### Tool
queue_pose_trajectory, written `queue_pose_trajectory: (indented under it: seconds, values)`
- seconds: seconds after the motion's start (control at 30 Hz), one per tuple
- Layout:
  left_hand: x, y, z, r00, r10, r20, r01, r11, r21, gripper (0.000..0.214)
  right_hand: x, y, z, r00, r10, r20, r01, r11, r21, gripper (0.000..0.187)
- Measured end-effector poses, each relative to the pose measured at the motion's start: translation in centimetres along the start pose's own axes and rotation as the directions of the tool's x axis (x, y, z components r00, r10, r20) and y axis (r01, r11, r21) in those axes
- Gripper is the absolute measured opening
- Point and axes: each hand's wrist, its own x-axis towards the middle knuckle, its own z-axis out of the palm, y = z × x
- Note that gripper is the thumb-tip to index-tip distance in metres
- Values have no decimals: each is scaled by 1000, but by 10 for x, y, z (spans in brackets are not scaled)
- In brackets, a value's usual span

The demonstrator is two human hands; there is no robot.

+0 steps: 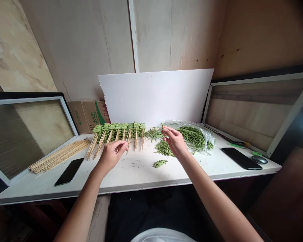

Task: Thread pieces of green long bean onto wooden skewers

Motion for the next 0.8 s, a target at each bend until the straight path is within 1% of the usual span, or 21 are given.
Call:
queue_pose_trajectory:
  seconds: [0.13, 0.33, 0.43, 0.63, 0.7, 0.8]
  values:
    - [-1, 1, 2, 1000, -12, 1, 12, 999, -34, 31, 0, 1, 1, 1000, -5, -15, 5, 1000, -30, 33]
    - [-1, -3, 3, 997, -50, -62, 43, 993, -107, 29, 1, 8, -3, 1000, 3, 5, -3, 999, -47, 31]
    - [0, -5, 3, 997, -38, -63, 32, 995, -92, 29, 0, 10, -2, 1000, 1, -7, -2, 998, -63, 32]
    - [0, 3, 3, 1000, 21, 7, -21, 1000, 6, 30, -4, 10, 3, 1000, -17, 1, 17, 990, -139, 33]
    - [0, 5, 2, 1000, 15, -7, -15, 1000, -17, 30, -3, 9, 2, 999, -32, -12, 31, 992, -124, 31]
    - [0, 6, 1, 999, 0, -42, -2, 999, -44, 31, -2, 4, 1, 1000, -22, 6, 23, 994, -103, 31]
